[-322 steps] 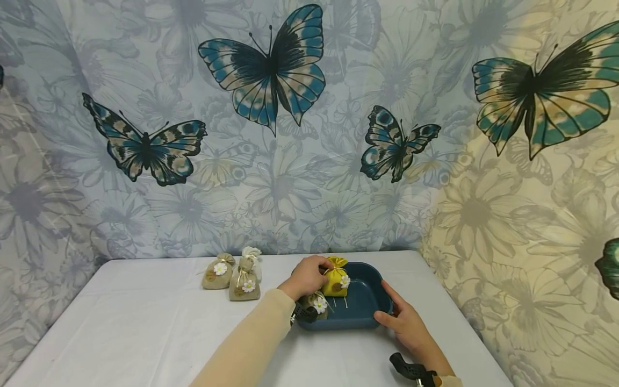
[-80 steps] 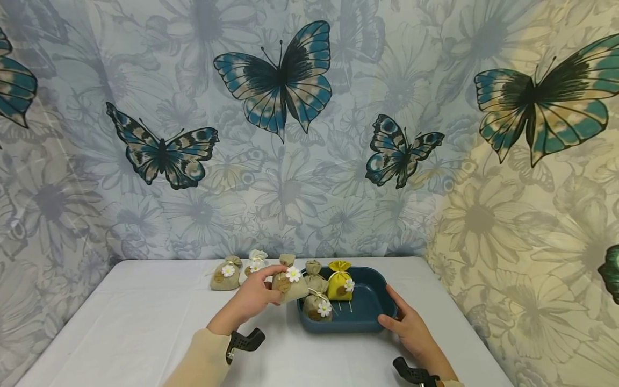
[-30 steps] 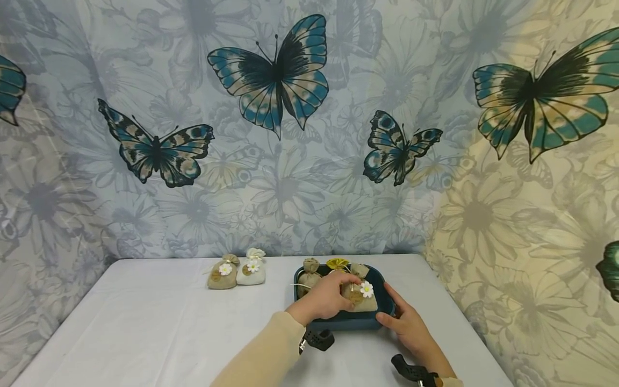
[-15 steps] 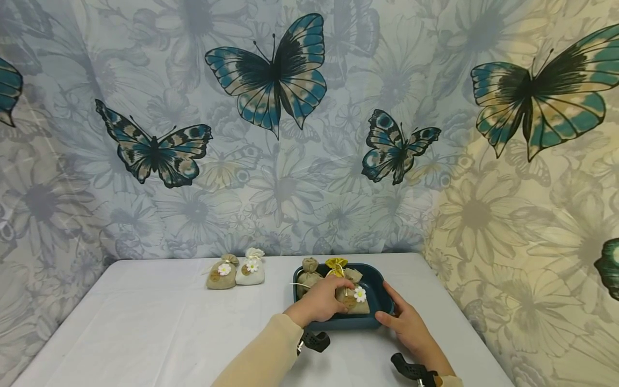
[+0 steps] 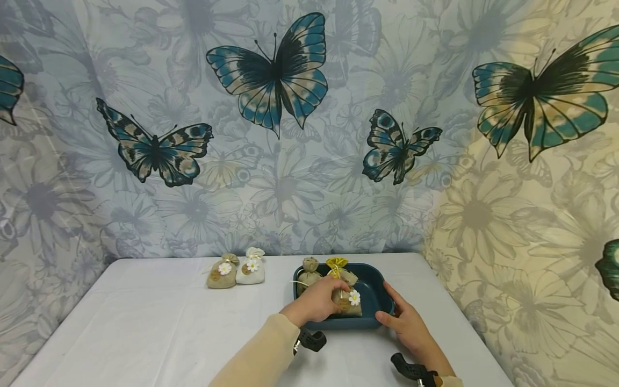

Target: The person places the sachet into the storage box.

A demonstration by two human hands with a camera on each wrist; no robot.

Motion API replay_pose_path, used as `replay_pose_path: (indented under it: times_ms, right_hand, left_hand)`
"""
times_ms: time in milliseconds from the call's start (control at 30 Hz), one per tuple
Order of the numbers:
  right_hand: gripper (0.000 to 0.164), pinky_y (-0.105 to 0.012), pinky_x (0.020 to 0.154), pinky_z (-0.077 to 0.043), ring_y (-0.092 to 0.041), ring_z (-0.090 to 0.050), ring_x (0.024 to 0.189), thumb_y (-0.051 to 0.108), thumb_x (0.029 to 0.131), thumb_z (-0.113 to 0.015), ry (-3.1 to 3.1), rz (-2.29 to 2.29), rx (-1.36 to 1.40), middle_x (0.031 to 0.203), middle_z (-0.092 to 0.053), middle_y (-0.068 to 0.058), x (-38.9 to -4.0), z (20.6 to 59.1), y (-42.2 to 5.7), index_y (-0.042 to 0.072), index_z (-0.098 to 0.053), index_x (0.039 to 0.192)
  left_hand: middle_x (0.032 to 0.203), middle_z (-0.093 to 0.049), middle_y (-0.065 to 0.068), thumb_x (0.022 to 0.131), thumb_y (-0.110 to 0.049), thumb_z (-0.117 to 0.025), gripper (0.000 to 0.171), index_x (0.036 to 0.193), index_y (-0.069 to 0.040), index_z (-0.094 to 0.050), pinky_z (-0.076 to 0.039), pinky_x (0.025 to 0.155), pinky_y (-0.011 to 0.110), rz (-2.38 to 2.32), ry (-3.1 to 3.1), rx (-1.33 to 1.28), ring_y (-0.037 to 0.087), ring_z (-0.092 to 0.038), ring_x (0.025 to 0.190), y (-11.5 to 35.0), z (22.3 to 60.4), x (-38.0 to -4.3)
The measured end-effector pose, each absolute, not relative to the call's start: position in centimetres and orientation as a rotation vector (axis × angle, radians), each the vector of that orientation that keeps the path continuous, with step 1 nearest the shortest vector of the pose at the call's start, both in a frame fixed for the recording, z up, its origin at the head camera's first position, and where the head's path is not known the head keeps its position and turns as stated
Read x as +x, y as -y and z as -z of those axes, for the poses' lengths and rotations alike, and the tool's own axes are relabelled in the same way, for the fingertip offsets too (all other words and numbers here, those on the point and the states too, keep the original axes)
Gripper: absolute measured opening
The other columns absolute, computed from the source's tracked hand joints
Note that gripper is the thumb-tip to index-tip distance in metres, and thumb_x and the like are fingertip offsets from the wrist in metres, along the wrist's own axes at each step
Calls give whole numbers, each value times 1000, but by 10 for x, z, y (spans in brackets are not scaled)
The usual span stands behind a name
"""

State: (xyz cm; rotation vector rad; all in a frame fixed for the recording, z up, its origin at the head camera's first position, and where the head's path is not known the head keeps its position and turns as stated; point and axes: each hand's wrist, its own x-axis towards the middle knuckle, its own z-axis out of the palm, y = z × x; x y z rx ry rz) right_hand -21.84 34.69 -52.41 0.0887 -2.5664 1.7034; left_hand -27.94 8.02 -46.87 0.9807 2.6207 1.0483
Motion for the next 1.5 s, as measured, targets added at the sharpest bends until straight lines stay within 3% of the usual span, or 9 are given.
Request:
replay_pose_path:
  times_ms: [200, 400, 600, 733, 933, 1067, 1267, 1500]
  right_hand:
    - [81, -29, 71, -46, -25, -52, 100, 19, 93, -74, 2573, -1683, 93, 156, -32, -20, -219, 524, -347, 20, -28, 159]
    - [80, -30, 67, -46, -26, -52, 96, 18, 93, -73, 2574, -1688, 81, 155, -32, -20, -218, 523, -347, 21, -28, 159]
    - [80, -31, 67, -46, -26, -53, 95, 18, 93, -73, 2583, -1671, 68, 153, -34, -21, -218, 522, -347, 21, -28, 159]
    - [80, -31, 68, -47, -25, -54, 95, 18, 93, -73, 2575, -1679, 72, 152, -37, -22, -218, 522, -346, 21, -29, 159]
    - [79, -28, 77, -48, -31, -53, 115, 21, 93, -73, 2589, -1673, 70, 156, -31, -20, -219, 522, -346, 21, -28, 159]
    - [80, -28, 85, -47, -37, -44, 131, 22, 94, -72, 2600, -1661, 73, 160, -24, -19, -218, 521, -347, 20, -27, 159]
    - [80, -28, 84, -48, -35, -47, 127, 22, 93, -73, 2597, -1667, 59, 159, -26, -20, -218, 521, -347, 20, -28, 159]
    - [80, -27, 83, -48, -34, -49, 125, 22, 93, -73, 2589, -1671, 50, 158, -27, -19, -219, 522, -346, 20, -28, 159]
  left_hand:
    - [132, -54, 0, 80, 0, -79, 48, 122, -21, -68, -45, 75, 27, -1020, -2565, 1020, 17, -54, 112, -70, 461, -280]
    - [137, -52, 3, 81, -7, -80, 53, 130, -21, -65, -47, 85, 32, -1026, -2546, 1010, 22, -53, 120, -65, 462, -281]
    - [138, -50, 3, 83, -12, -79, 52, 132, -21, -64, -49, 84, 33, -1148, -2481, 979, 22, -57, 113, -56, 457, -279]
    - [142, -47, 4, 86, -14, -79, 51, 134, -21, -63, -52, 87, 35, -1268, -2392, 923, 31, -57, 120, -45, 452, -277]
    - [149, -41, 4, 91, -14, -75, 52, 139, -18, -58, -52, 86, 41, -1427, -2287, 799, 30, -55, 123, -20, 447, -279]
    - [149, -41, 5, 93, -15, -73, 50, 140, -17, -57, -52, 85, 43, -1501, -2270, 754, 26, -57, 119, -4, 445, -283]
    - [146, -45, 5, 97, -22, -68, 42, 138, -20, -59, -52, 82, 43, -1556, -2359, 667, 22, -59, 115, 16, 447, -284]
    - [130, -59, 8, 98, -17, -66, 34, 132, -17, -63, -54, 82, 43, -1758, -2446, 563, 24, -65, 102, 45, 457, -288]
